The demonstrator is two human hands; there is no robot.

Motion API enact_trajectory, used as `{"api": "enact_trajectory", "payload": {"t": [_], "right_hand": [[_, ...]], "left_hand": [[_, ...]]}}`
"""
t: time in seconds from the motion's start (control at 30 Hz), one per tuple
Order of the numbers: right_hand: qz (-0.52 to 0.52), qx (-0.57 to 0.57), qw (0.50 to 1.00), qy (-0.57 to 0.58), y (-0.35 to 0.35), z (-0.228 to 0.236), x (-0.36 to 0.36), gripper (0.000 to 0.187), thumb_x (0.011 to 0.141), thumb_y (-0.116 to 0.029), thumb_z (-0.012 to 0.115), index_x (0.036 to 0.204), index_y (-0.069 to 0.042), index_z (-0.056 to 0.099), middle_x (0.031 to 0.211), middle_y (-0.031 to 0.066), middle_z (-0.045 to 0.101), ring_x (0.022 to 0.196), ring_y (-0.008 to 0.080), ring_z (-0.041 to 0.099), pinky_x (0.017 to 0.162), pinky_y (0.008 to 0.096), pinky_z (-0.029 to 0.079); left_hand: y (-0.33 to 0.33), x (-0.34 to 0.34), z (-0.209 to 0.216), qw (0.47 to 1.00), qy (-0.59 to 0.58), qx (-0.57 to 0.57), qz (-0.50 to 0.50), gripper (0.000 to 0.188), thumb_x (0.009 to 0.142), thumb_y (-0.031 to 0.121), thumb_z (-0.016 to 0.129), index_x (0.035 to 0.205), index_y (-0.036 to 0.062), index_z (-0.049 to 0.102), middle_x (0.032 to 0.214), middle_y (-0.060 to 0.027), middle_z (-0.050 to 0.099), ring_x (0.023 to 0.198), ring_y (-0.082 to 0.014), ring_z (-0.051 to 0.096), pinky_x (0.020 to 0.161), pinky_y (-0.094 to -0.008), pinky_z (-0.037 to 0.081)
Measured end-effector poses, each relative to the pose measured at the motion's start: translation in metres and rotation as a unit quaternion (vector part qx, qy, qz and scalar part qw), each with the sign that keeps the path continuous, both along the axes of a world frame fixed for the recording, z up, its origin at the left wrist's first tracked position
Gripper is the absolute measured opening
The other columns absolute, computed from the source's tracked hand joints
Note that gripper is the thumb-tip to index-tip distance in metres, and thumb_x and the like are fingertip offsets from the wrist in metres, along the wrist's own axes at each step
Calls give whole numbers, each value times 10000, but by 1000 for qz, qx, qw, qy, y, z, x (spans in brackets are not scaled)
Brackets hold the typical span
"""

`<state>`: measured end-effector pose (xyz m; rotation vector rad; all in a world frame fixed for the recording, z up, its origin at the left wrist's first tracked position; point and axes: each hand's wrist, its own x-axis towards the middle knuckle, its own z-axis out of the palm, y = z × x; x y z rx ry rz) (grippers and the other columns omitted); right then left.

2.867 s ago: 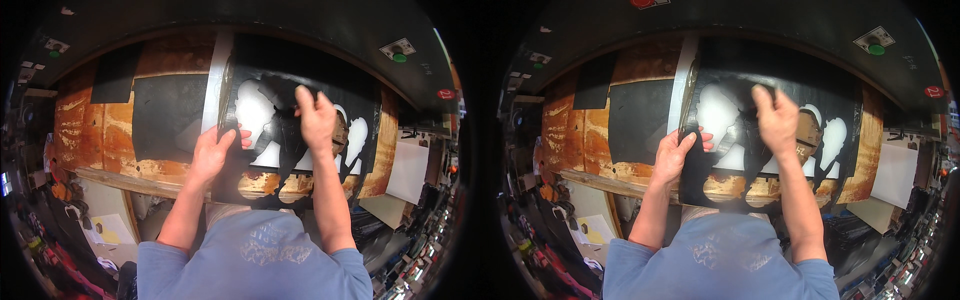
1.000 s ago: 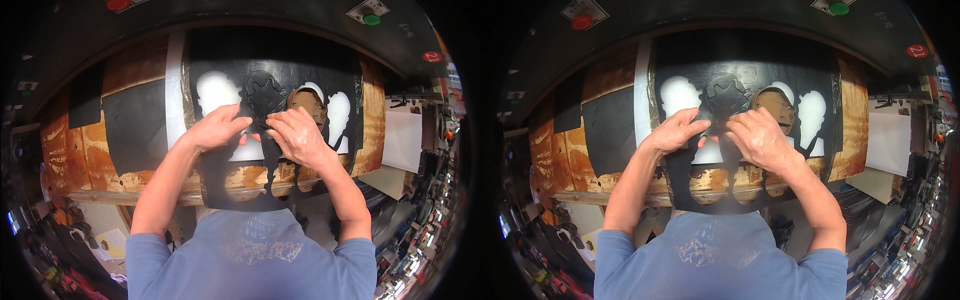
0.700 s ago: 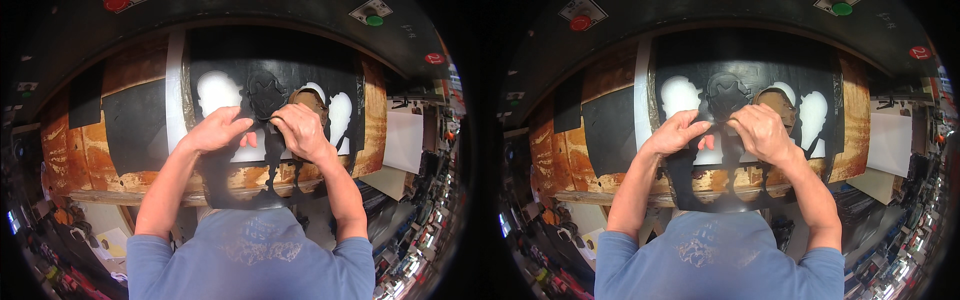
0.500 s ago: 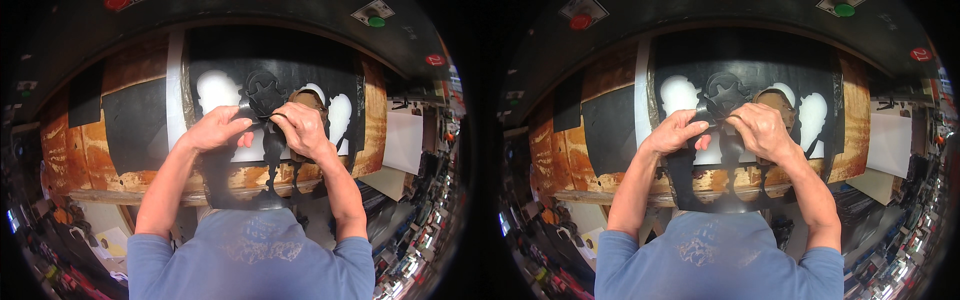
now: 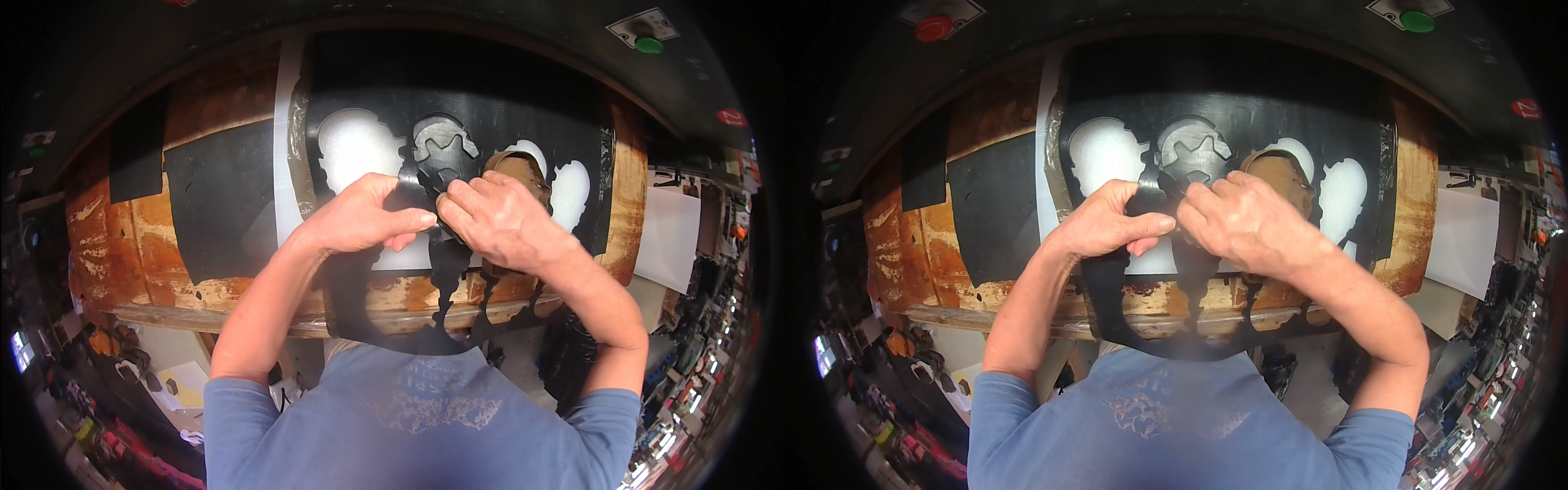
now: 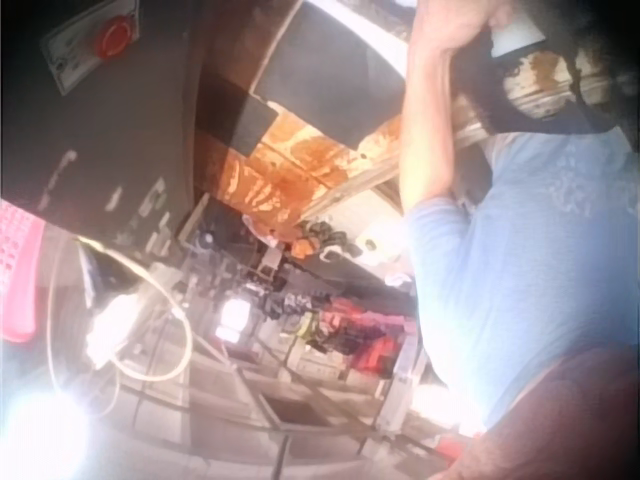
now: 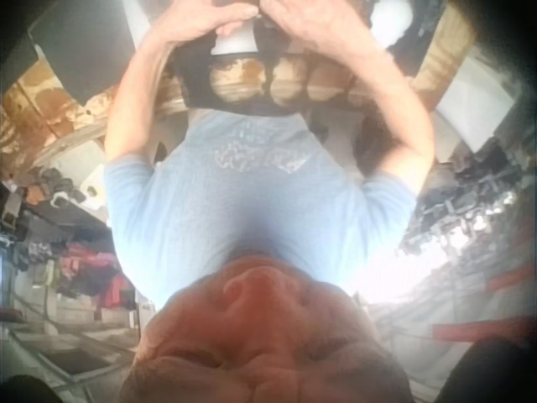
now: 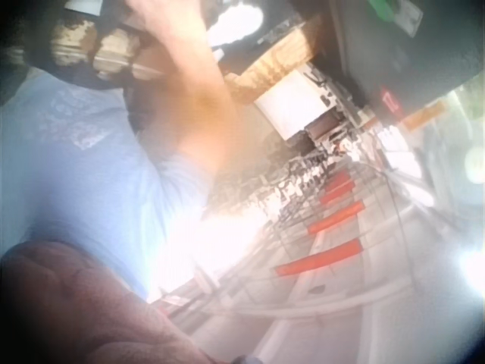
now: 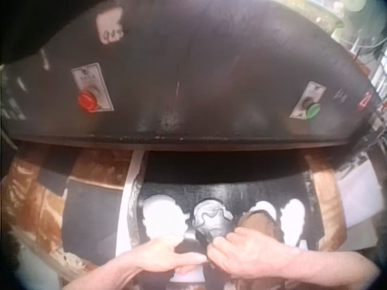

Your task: The person uses a handheld heat tool to seal the edges of stacked black shoe parts, then places them into a black plastic bag and seals it. The person then places a black sheet and a shoe last into a press machine.

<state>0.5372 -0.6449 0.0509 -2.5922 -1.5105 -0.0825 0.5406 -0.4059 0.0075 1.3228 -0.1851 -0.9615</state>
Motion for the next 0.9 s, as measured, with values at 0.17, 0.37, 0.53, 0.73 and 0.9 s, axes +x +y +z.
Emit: {"api": "enact_trajectory", "payload": {"t": [0.17, 0.37, 0.53, 0.73, 0.9], "right_hand": [[83, 80, 975, 190, -9, 1, 31, 153, 829, -109, 695, 823, -39, 559, 726, 92, 522, 587, 289, 603, 500, 415, 503], [108, 91, 966, 217, -7, 4, 35, 161, 785, -101, 692, 815, -31, 551, 734, 82, 506, 615, 277, 629, 517, 414, 516], [137, 59, 979, 136, -11, 14, 31, 192, 749, -141, 690, 865, -15, 605, 746, 62, 510, 585, 233, 595, 536, 378, 509], [86, 43, 992, 85, -4, 13, 21, 240, 722, -124, 706, 907, 12, 634, 731, 60, 510, 579, 196, 584, 530, 340, 486], [46, -22, 997, 66, 3, 16, 11, 176, 712, -137, 687, 818, -29, 596, 731, 56, 494, 599, 194, 577, 532, 318, 472]], "left_hand": [[10, 4, -7, 998, -39, -5, -53, 225, 982, 183, 725, 829, 37, 650, 586, 19, 540, 521, -62, 474, 496, -253, 395], [15, 1, -13, 996, -4, -68, -59, 344, 965, 226, 757, 688, 71, 625, 567, 35, 528, 531, -61, 454, 485, -278, 340], [16, 2, -9, 995, 21, -51, -88, 286, 958, 204, 758, 736, 52, 662, 565, 37, 536, 537, -62, 463, 490, -282, 350], [10, -8, 7, 999, 46, -5, 17, 180, 857, 34, 838, 973, 12, 702, 808, 1, 688, 719, -70, 632, 623, -247, 512], [12, -14, 12, 993, 121, -3, 13, 308, 832, 26, 865, 1096, 17, 707, 918, -14, 723, 829, -69, 664, 719, -251, 548]]}}
